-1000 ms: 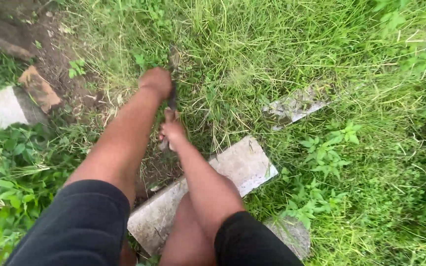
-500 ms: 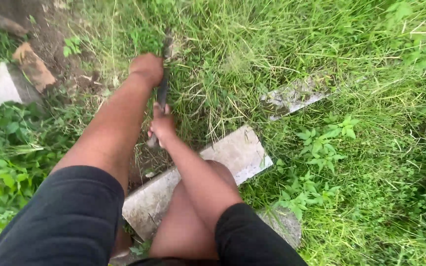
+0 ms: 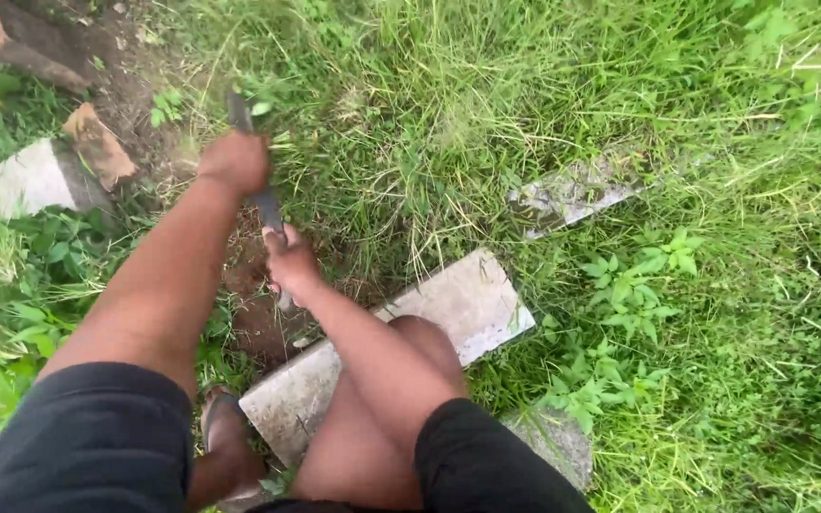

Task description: Cutting grass and weeds manually using a machete while crouching on the ground.

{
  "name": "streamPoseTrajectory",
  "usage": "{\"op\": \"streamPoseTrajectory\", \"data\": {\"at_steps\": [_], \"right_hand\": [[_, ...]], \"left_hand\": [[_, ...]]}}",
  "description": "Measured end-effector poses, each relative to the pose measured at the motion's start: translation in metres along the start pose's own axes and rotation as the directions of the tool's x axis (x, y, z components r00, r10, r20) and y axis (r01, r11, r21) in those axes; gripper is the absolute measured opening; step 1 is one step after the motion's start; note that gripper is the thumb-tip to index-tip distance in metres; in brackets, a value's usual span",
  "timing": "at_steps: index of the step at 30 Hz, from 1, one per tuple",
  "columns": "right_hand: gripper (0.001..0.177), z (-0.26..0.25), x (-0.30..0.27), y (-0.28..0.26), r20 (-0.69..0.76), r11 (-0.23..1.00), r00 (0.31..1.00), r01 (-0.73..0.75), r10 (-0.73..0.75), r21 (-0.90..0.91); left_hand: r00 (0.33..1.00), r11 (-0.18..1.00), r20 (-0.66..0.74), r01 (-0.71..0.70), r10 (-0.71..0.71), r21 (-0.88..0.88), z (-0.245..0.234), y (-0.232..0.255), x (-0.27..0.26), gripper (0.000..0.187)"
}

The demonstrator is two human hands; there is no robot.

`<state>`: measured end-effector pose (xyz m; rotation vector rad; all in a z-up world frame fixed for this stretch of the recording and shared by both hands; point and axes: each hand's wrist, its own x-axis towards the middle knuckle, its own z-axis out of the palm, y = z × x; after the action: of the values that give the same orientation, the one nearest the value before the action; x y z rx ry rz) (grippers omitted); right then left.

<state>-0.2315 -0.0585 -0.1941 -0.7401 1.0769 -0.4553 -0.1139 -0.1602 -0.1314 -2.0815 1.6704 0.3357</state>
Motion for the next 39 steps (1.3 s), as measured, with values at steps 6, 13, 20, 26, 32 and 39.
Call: {"op": "streamPoseTrajectory", "data": {"at_steps": [6,13,20,26,32,39], "right_hand": [[0.043,-0.047,-0.007,-0.05,-0.145,0.97,0.96,0.229,-0.239,-0.083],[0.031,-0.099,-0.017,-0.066,-0.424,0.933,0.832,0.329,-0.359,-0.145],[0.023,-0.093,-0.001,-0.054,-0.397,0.946,0.859,0.276,-0.323,-0.171],[0.018,-0.081,0.004,-0.057,-0.35,0.947,0.892,0.209,-0.287,-0.244],[0.022,-0.083,0.008,-0.044,-0.33,0.943,0.889,0.257,-0.317,-0.214],[0.035,-0.085,-0.036,-0.067,-0.318,0.953,0.914,0.175,-0.25,-0.247]], "left_hand": [[0.934,0.994,-0.348,0.048,-0.078,-0.095,0.034,-0.024,-0.005,0.029],[0.917,0.829,-0.162,0.24,-0.364,-0.505,0.047,0.008,-0.056,0.039],[0.843,0.842,-0.01,0.535,-0.537,-0.07,0.107,-0.117,-0.103,0.032],[0.574,0.486,0.427,0.819,-0.699,-0.305,0.084,-0.184,-0.133,0.07],[0.853,0.886,-0.272,0.378,-0.446,-0.267,0.038,-0.063,-0.108,0.038],[0.973,0.994,-0.214,-0.077,0.091,0.072,-0.022,0.072,-0.086,0.084]]}}
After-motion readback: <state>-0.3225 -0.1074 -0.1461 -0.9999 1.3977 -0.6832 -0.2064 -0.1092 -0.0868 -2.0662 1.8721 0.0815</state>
